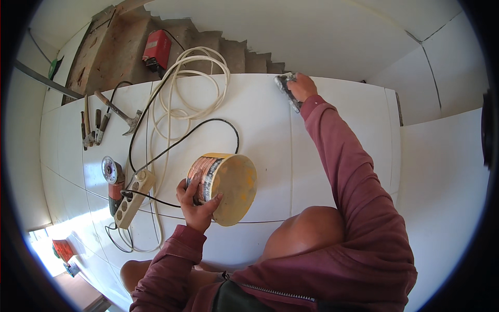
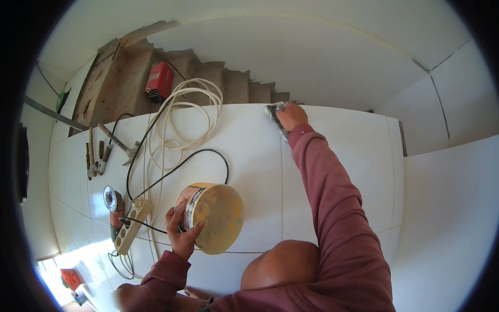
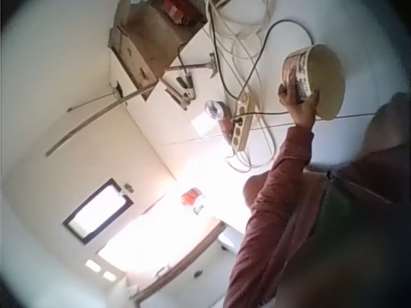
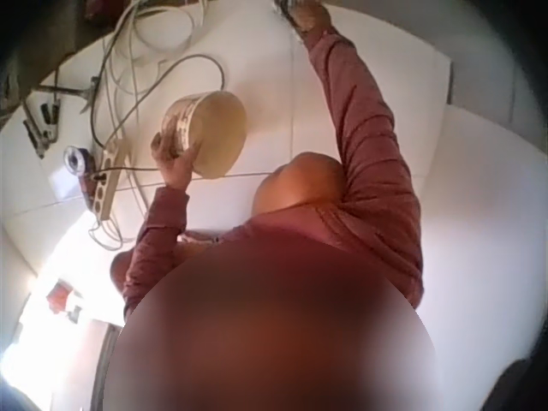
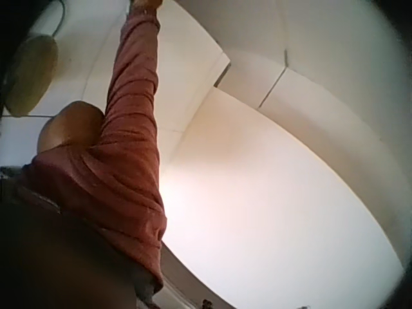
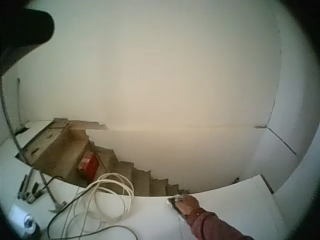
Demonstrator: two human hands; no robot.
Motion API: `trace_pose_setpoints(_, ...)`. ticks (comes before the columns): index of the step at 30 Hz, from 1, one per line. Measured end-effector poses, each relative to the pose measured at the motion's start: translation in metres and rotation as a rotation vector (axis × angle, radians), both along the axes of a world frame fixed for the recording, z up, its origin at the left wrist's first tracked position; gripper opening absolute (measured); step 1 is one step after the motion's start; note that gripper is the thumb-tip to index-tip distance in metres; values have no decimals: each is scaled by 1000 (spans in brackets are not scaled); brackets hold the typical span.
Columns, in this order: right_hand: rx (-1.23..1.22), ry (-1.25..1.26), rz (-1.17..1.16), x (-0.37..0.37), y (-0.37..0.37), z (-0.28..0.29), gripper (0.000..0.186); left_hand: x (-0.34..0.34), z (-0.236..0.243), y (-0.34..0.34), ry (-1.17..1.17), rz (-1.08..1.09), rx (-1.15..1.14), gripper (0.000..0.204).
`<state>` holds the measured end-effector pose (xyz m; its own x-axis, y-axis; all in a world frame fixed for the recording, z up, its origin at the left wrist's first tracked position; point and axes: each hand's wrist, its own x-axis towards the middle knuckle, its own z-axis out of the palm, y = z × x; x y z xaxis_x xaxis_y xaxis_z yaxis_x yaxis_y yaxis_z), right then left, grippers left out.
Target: Apply grout to the joints between floor tiles using a spatula.
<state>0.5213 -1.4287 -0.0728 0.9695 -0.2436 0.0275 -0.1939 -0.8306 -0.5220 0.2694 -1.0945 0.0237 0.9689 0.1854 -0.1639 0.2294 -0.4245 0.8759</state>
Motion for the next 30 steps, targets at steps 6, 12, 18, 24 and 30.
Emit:
trace_pose_setpoints(6,511,152,31,23,-40,5,32,6,0,-7,18,-10,-17,65)
trace_pose_setpoints(12,287,-34,43,36,-31,-5,30,7,-3,0,-28,-6,7,64)
trace_pose_setpoints(18,69,-58,225,27,-49,-11,26,7,-7,-2,-44,-19,14,64)
trace_pose_setpoints(24,258,320,585,-43,-8,18,25,5,-8,8,27,36,-76,64)
trace_pose_setpoints(30,702,859,817,-171,-8,-5,31,22,2,0,151,128,-256,63)
